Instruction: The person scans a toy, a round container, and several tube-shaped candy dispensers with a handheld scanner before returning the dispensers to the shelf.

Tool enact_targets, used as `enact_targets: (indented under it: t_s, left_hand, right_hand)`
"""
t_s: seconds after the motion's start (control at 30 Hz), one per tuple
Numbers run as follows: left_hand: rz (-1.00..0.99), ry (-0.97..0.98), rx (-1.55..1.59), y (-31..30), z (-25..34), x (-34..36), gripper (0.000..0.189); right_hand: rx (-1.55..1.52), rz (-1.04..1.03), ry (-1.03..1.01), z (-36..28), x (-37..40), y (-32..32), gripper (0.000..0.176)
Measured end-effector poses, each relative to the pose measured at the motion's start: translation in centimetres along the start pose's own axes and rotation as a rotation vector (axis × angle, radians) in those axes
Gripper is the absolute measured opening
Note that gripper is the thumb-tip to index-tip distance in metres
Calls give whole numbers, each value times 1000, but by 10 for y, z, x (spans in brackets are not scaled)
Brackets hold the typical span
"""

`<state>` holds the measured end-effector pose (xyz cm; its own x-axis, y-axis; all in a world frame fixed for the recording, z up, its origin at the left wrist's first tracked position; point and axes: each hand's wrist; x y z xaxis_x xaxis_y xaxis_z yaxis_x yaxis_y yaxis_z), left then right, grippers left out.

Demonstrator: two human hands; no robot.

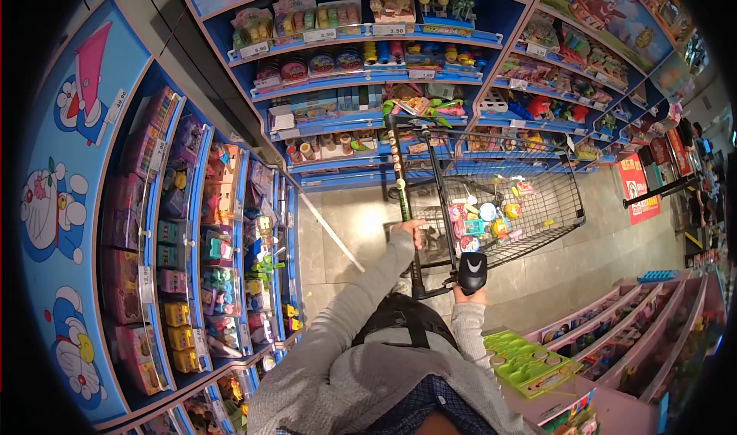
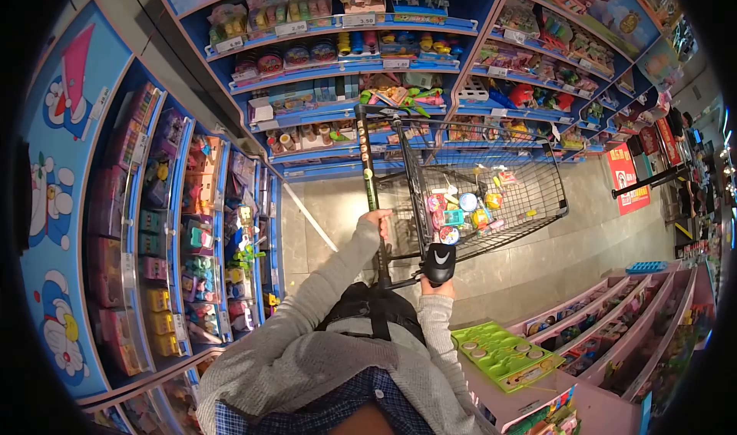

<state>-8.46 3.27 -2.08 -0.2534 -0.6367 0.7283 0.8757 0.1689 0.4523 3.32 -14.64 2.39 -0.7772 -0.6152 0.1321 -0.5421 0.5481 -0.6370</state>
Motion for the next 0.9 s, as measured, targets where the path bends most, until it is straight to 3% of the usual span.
enact_targets:
  t_s: [0.17, 0.33, 0.4, 0.5, 0.7, 0.8, 0.9]
  left_hand:
    - [26, 19, -36, -33, 21, 5, 13]
    - [75, 22, -93, -66, 44, 18, 14]
    - [109, 17, -172, -80, 54, 22, 22]
    - [151, 67, -126, -89, 67, 39, 31]
    - [174, 83, -133, -120, 79, 37, 28]
    - [236, -13, -178, -132, 85, 33, 31]
    - [264, 43, -233, -133, 93, 41, 30]
  right_hand:
    - [44, -23, -81, -11, 17, 17, 45]
    - [66, -218, -115, -20, 25, 27, 45]
    - [131, -274, -173, -17, 25, 29, 43]
    - [-51, -284, -155, -1, 15, 36, 42]
    - [-73, -188, -167, 3, -8, 20, 35]
    - [-89, -142, -106, 20, -24, 13, 30]
    - [-30, -133, -69, 40, -47, 0, 23]
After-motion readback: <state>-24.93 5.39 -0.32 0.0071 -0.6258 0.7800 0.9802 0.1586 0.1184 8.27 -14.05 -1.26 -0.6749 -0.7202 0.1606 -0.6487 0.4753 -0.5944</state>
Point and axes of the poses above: each hand's wrist, its own x-axis away from the middle knuckle, its own y-axis out of the palm, z = x × y, and after that the axes turned 2 degrees about z, right-handed
